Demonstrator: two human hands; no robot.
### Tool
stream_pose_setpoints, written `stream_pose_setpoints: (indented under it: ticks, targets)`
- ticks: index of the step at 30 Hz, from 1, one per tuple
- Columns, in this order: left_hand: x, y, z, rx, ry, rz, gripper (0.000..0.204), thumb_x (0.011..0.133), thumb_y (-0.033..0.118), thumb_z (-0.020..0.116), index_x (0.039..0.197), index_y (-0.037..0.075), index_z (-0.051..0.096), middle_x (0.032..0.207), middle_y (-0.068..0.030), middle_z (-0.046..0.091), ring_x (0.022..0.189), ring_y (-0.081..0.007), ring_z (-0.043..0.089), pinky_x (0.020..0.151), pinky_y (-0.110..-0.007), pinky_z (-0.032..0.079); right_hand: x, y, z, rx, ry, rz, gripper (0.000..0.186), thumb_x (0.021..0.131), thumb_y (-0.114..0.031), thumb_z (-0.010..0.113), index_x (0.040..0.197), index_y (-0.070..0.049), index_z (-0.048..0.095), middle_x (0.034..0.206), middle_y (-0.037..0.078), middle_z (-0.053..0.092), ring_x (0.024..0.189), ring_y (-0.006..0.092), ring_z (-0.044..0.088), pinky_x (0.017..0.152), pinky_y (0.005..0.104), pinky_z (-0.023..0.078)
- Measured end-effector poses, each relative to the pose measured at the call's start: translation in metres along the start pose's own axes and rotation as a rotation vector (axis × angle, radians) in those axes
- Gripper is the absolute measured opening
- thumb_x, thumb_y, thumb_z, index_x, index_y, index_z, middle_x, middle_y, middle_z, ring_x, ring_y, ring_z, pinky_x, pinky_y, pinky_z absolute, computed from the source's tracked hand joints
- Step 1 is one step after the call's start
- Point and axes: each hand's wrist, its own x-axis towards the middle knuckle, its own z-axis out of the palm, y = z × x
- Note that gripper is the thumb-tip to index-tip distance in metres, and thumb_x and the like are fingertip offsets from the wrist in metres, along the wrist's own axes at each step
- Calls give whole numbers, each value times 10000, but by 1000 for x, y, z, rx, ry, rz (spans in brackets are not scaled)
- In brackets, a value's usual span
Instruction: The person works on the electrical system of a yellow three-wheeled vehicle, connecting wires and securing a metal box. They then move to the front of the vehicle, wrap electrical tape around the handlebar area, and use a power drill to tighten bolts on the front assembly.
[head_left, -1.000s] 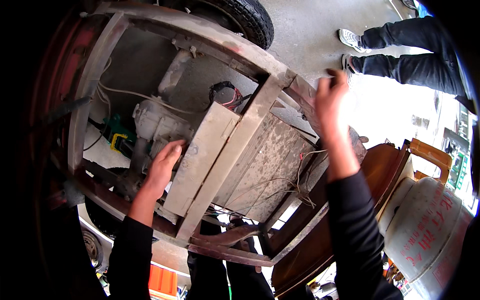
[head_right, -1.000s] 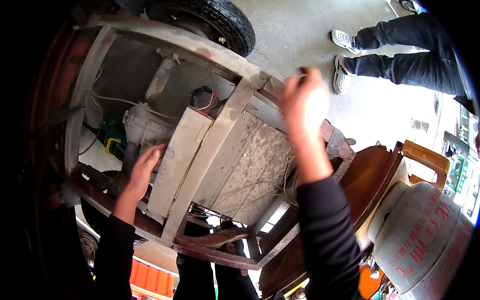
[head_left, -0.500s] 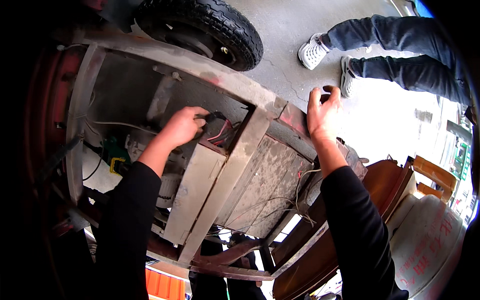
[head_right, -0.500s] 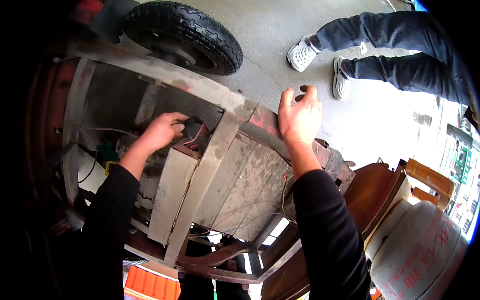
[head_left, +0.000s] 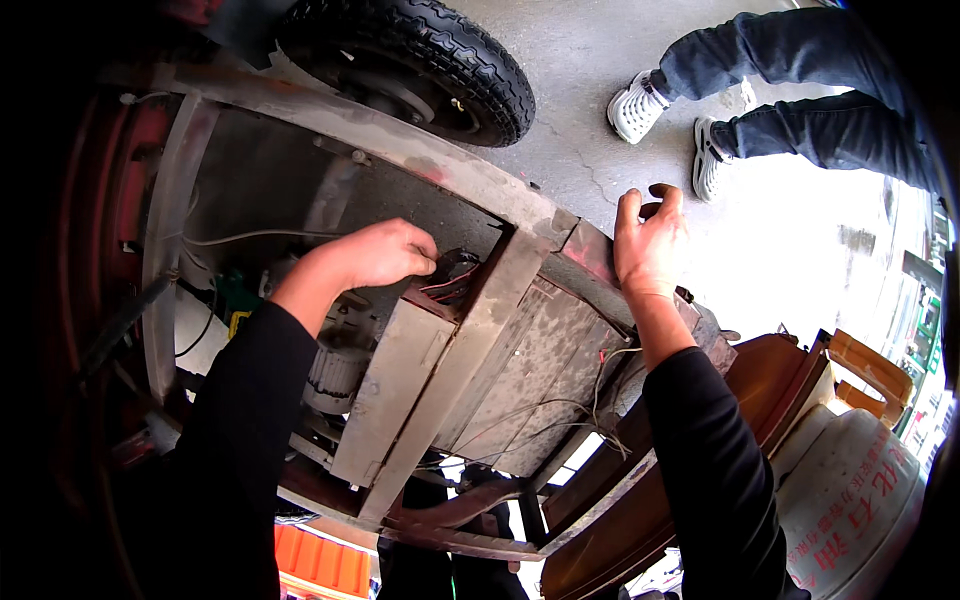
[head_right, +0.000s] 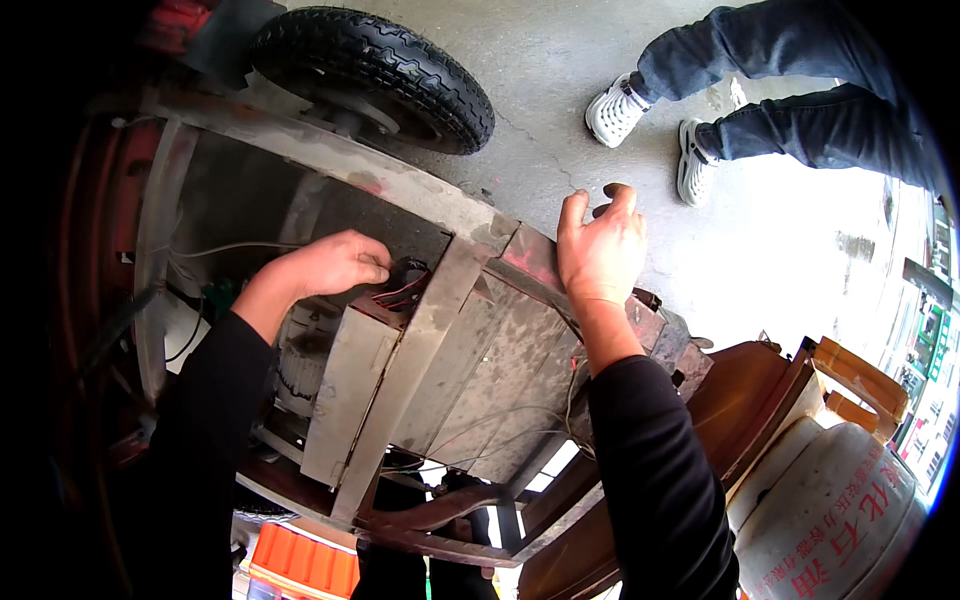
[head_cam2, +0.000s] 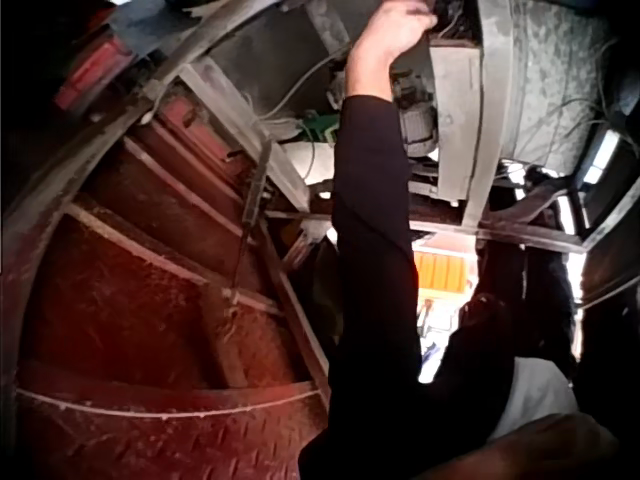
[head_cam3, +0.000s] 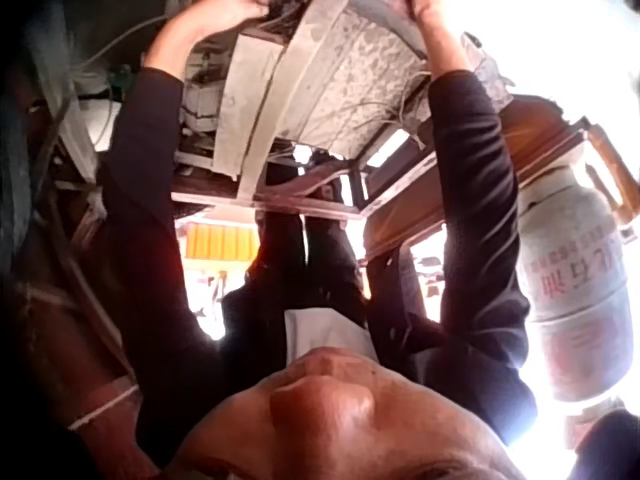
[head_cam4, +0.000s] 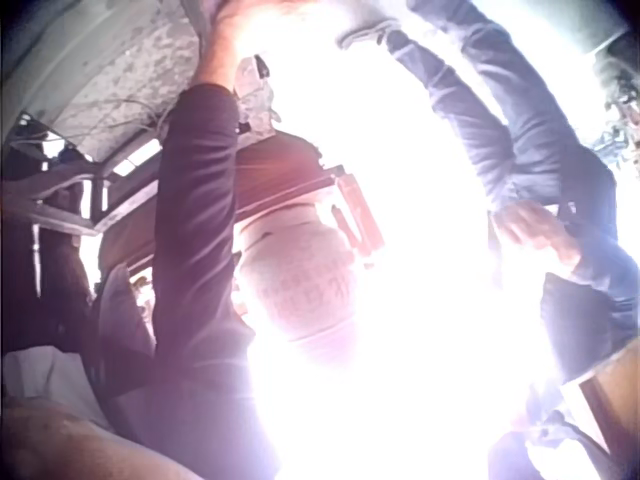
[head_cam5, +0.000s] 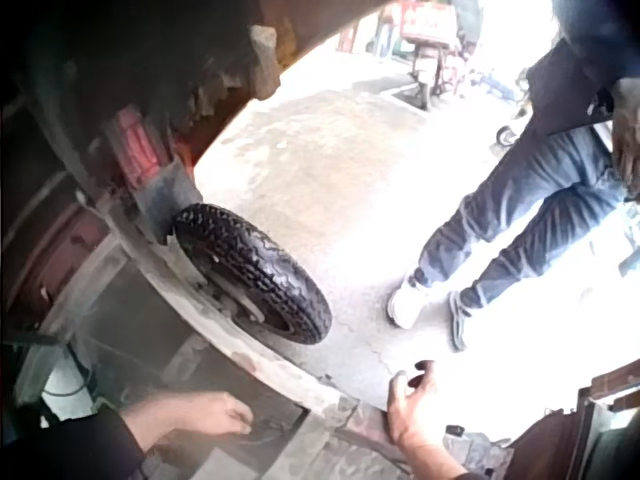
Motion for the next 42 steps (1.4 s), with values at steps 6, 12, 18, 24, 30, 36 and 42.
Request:
stream_pose_setpoints:
  ticks: [6, 12, 18, 24, 30, 36, 42]
  targets:
    - [-7, -47, 10, -89, 368, 112, 306, 896, 151, 590, 1147, -12, 652, 1085, -158, 700, 1015, -261, 658, 899, -334, 489, 1, 3, 0, -10, 47, -36, 418, 874, -341, 553, 1086, 19, 568, 954, 232, 664, 979, 384, 599, 890, 446, 468]
    - [-10, -3, 11, -33, 300, 166, 317, 949, 195, 567, 1191, 6, 645, 1158, -134, 685, 1091, -222, 629, 957, -326, 456, 0, 2, 3, 11, 52, -24, 416, 868, -348, 556, 1068, 16, 577, 944, 244, 661, 953, 391, 607, 880, 453, 471]
    - [-1, 22, 21, 197, 63, 135, 274, 887, 223, 579, 1038, 31, 703, 1015, -176, 696, 948, -349, 648, 850, -396, 494, 0, -1, 1, 32, 29, 4, 426, 873, -367, 562, 1088, 1, 562, 879, 210, 670, 923, 377, 628, 858, 459, 479]
    - [3, 6, 15, -162, 23, 34, 311, 954, 90, 548, 1255, 12, 531, 1039, -172, 700, 960, -210, 653, 846, -326, 496, 0, -3, -1, 6, 3, 10, 434, 878, -366, 542, 1097, 8, 563, 901, 209, 681, 919, 382, 638, 864, 463, 484]
    - [-35, -7, -12, -348, 515, 159, 220, 927, 120, 612, 1106, -7, 622, 1016, -101, 679, 915, -161, 645, 822, -288, 502, 3, -1, 0, -34, 6, 29, 453, 871, -379, 535, 1081, 21, 570, 968, 262, 667, 975, 395, 627, 900, 451, 478]
    - [-152, 10, 76, -323, 952, -15, 260, 998, 203, 511, 787, 51, 511, 658, 37, 402, 598, -60, 338, 534, -264, 273, 1, 1, -4, 16, 24, 11, 460, 865, -379, 535, 1080, 26, 572, 996, 247, 672, 1004, 374, 623, 917, 436, 470]
    - [-222, 22, 212, -576, 757, -80, 155, 1014, 153, 469, 944, 21, 507, 722, -31, 549, 671, -118, 513, 628, -248, 406, -1, 3, 2, 52, 87, -57, 477, 851, -415, 522, 1050, 13, 588, 975, 228, 678, 998, 348, 630, 921, 425, 466]
